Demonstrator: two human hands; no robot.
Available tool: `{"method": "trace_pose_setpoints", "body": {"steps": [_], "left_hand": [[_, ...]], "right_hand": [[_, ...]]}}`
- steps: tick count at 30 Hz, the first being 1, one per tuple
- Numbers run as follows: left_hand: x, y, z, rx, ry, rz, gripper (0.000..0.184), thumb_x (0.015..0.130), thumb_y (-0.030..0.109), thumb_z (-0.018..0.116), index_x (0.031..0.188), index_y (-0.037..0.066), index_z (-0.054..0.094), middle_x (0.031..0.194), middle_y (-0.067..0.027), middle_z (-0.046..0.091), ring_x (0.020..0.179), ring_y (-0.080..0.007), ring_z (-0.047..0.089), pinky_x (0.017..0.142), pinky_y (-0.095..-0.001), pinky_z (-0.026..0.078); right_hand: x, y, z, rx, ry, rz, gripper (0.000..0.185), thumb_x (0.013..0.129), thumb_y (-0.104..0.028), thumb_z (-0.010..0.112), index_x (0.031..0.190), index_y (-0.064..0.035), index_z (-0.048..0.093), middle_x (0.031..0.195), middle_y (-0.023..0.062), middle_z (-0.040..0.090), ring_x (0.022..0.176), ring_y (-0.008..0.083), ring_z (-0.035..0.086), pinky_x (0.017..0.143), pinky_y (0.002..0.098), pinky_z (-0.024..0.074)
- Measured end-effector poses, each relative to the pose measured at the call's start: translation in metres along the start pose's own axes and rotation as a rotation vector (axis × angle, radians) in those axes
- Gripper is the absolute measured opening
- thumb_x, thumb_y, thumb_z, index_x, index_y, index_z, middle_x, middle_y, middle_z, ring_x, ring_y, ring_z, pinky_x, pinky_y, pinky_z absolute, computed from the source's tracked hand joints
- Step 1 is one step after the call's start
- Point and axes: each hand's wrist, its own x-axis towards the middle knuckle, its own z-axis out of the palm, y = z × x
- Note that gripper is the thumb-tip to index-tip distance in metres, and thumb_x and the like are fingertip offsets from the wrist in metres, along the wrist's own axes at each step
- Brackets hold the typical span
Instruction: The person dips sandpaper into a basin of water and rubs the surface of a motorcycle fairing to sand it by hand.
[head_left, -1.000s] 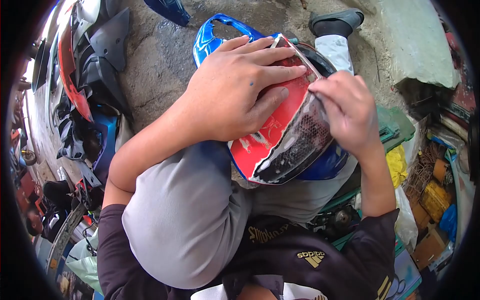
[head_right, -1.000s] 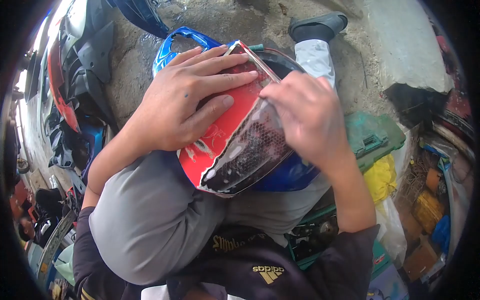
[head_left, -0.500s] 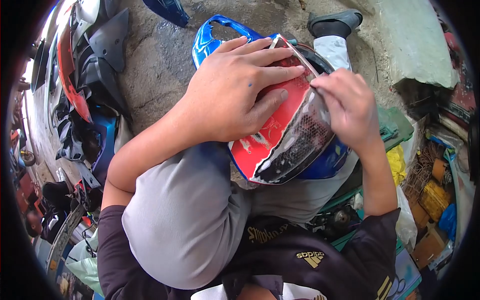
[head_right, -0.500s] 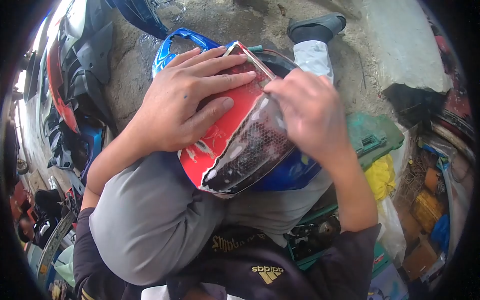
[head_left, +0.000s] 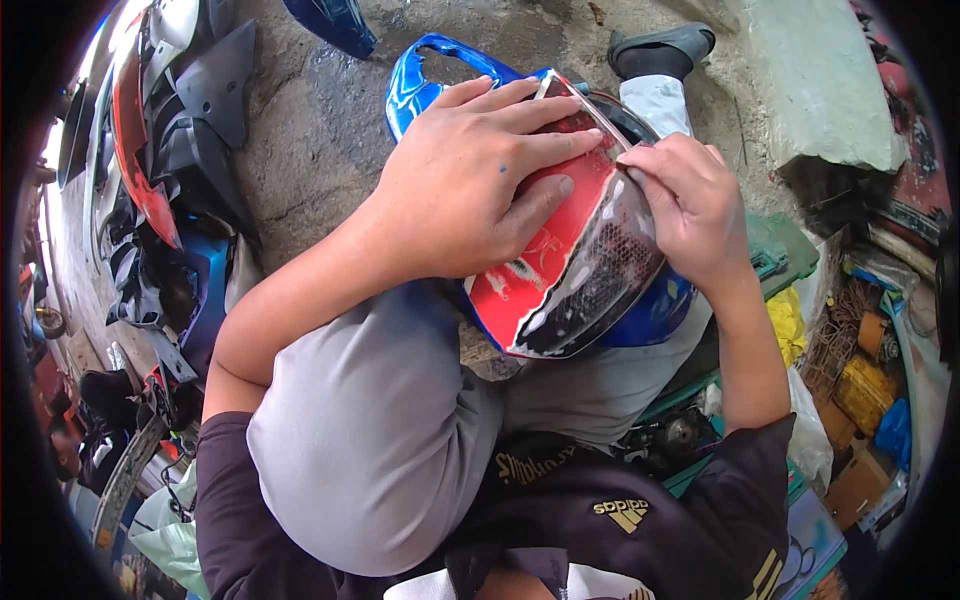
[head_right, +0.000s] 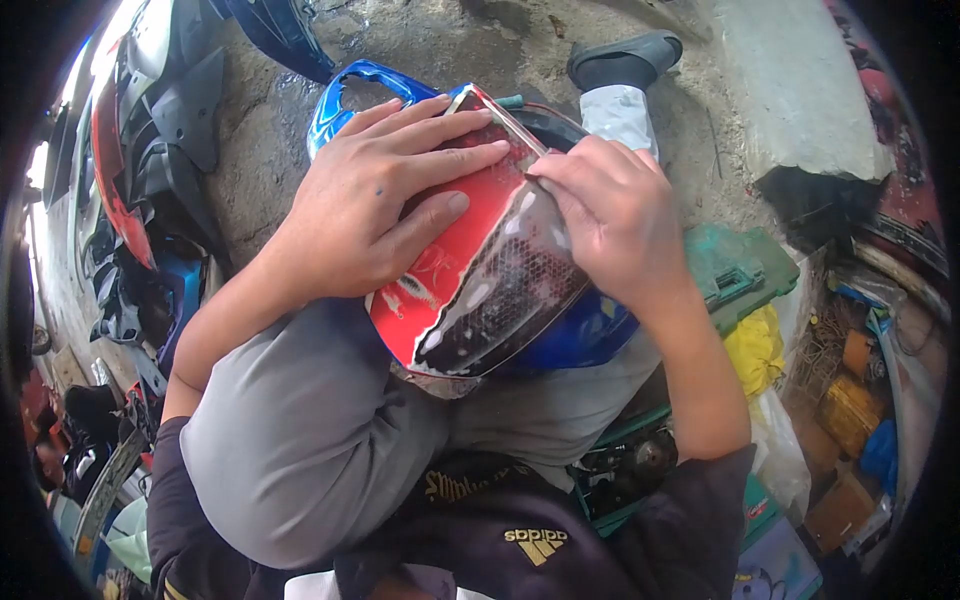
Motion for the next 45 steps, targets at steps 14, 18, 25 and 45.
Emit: {"method": "trace_pose_setpoints", "body": {"steps": [14,18,25,45], "left_hand": [[0.001,-0.004,0.002,-0.014,0.003,0.04,0.049,0.099,0.024,0.065,0.146,0.014,0.074,0.155,-0.0154,0.066,0.147,-0.0393,0.057,0.126,-0.0515,0.039],[0.002,-0.001,0.001,-0.005,-0.002,0.014,0.049,0.099,0.025,0.064,0.147,0.016,0.073,0.157,-0.0131,0.065,0.149,-0.0384,0.056,0.127,-0.0522,0.038],[0.001,-0.005,0.004,0.025,-0.032,0.015,0.05,0.101,0.03,0.062,0.15,0.022,0.071,0.16,-0.0101,0.063,0.151,-0.0359,0.054,0.127,-0.0521,0.038],[0.009,-0.02,0.007,0.069,-0.134,0.09,0.047,0.109,0.039,0.053,0.152,0.025,0.065,0.16,-0.013,0.058,0.147,-0.0343,0.056,0.122,-0.052,0.043]], "right_hand": [[-0.018,-0.017,-0.001,-0.004,0.039,-0.053,0.015,0.095,-0.003,0.072,0.108,-0.0061,0.077,0.101,0.0134,0.075,0.093,0.0367,0.072,0.085,0.0451,0.054],[-0.028,-0.016,0.006,0.061,0.11,0.004,0.016,0.092,-0.003,0.076,0.108,-0.0075,0.078,0.097,0.0124,0.073,0.09,0.0363,0.071,0.083,0.0447,0.0541],[-0.069,-0.067,-0.024,0.108,0.184,0.09,0.017,0.096,-0.007,0.077,0.113,-0.0089,0.077,0.098,0.0106,0.072,0.087,0.0335,0.071,0.079,0.0416,0.054],[-0.074,-0.091,-0.146,-0.055,0.124,0.012,0.013,0.098,-0.009,0.075,0.11,-0.005,0.076,0.097,0.0156,0.073,0.086,0.0376,0.072,0.076,0.0438,0.056]]}}
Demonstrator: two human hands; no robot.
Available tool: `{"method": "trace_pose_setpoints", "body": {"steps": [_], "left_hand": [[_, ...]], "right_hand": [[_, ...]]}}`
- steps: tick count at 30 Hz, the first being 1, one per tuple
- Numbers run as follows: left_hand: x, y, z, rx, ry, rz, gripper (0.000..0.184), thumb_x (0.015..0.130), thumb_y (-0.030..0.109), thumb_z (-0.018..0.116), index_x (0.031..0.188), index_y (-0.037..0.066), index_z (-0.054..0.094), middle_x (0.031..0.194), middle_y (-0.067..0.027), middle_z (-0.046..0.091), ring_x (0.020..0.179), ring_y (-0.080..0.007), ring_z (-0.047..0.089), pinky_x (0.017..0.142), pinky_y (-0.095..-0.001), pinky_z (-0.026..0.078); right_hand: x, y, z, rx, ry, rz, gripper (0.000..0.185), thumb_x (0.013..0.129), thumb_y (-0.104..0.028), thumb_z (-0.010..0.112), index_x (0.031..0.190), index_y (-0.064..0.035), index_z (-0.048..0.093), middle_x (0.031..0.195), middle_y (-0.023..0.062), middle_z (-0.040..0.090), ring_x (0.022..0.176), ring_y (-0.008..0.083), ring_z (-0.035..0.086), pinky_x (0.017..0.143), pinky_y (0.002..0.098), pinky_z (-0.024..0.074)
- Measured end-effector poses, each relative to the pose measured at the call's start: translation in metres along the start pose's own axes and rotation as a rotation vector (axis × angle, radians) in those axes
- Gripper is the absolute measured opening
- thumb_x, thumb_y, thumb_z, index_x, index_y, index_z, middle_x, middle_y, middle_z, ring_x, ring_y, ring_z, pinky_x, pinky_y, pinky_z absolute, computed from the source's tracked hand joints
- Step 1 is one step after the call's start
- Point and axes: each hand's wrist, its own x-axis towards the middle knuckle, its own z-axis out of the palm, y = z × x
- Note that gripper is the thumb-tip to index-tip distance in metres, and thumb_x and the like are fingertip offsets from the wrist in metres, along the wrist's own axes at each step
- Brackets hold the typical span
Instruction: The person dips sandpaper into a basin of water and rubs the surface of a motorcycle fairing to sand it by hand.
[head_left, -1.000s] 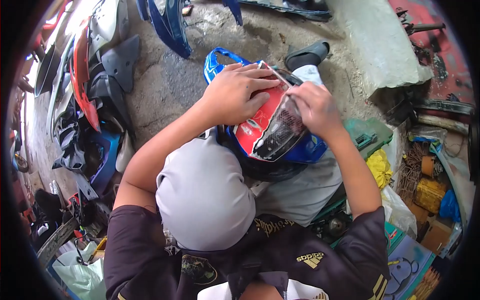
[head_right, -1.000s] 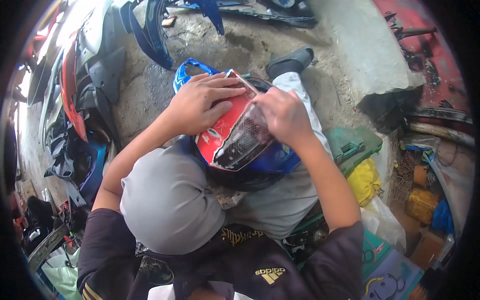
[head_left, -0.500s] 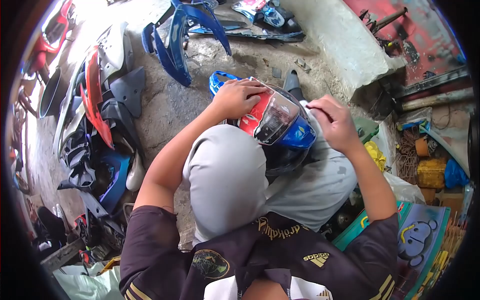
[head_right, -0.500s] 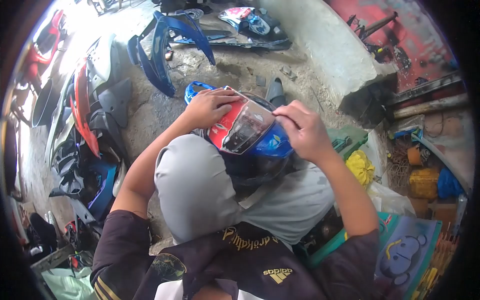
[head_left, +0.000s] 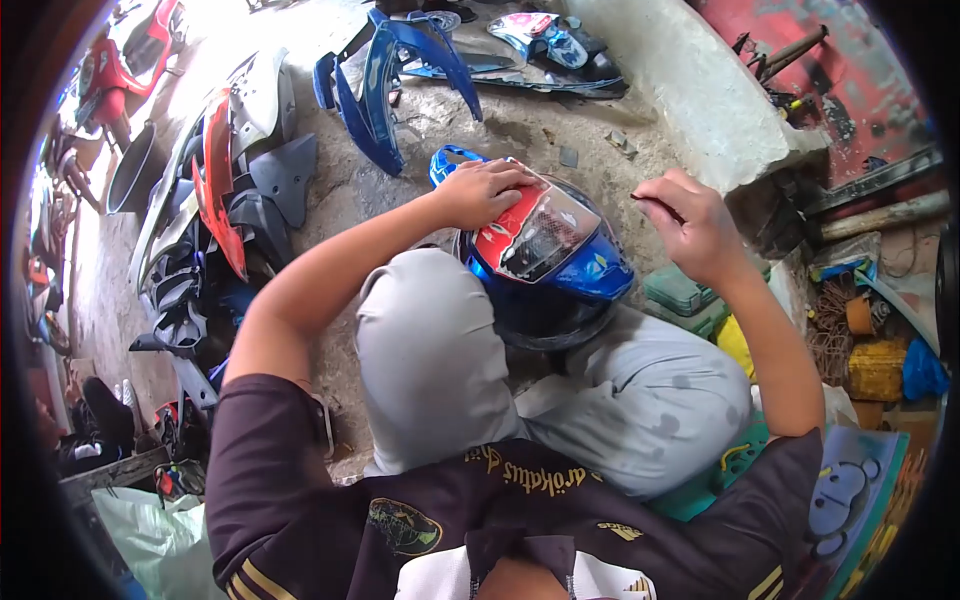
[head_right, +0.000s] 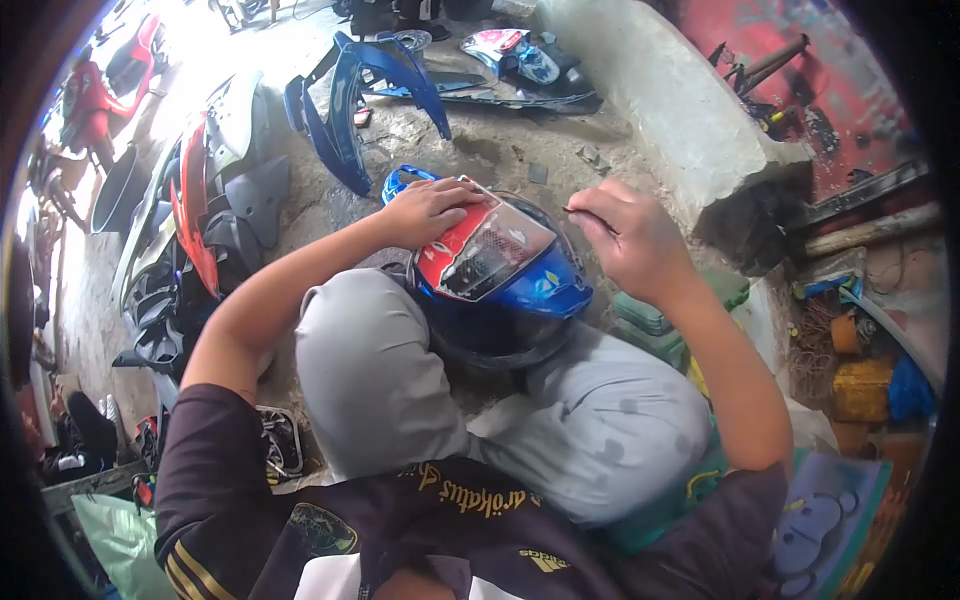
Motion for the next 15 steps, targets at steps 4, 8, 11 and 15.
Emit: {"method": "trace_pose_setpoints", "body": {"steps": [4,8,11,15], "left_hand": [[0.001,0.009,-0.011,-0.055,-0.037,0.002,0.048,0.107,0.025,0.057,0.153,0.015,0.063,0.162,-0.0155,0.057,0.153,-0.0379,0.049,0.125,-0.0512,0.04],[-0.001,0.016,-0.014,-0.096,-0.009,-0.029,0.048,0.104,0.022,0.06,0.15,0.012,0.066,0.158,-0.0168,0.06,0.152,-0.039,0.051,0.126,-0.0519,0.039],[0.0,0.017,-0.016,-0.072,-0.014,-0.052,0.048,0.104,0.022,0.061,0.15,0.011,0.067,0.158,-0.0167,0.061,0.152,-0.038,0.051,0.126,-0.0528,0.038],[-0.002,0.023,-0.02,-0.081,-0.014,-0.074,0.05,0.102,0.024,0.064,0.15,0.012,0.067,0.159,-0.0165,0.06,0.155,-0.0382,0.048,0.128,-0.0557,0.034]], "right_hand": [[0.013,0.054,0.057,0.093,-0.067,0.043,0.015,0.098,-0.014,0.073,0.11,-0.0066,0.077,0.098,0.0175,0.074,0.09,0.0404,0.073,0.079,0.0463,0.0574],[0.031,0.081,0.107,0.183,-0.166,-0.015,0.017,0.098,-0.016,0.071,0.112,-0.0083,0.077,0.103,0.0179,0.074,0.096,0.0407,0.074,0.083,0.0488,0.0588],[0.041,0.08,0.131,0.228,-0.227,-0.057,0.018,0.098,-0.018,0.071,0.113,-0.0099,0.077,0.107,0.0169,0.074,0.096,0.0404,0.074,0.085,0.0507,0.0593],[0.043,0.077,0.15,0.306,-0.169,-0.051,0.018,0.098,-0.018,0.073,0.113,-0.0104,0.077,0.107,0.0155,0.074,0.097,0.0403,0.074,0.085,0.0503,0.0595]]}}
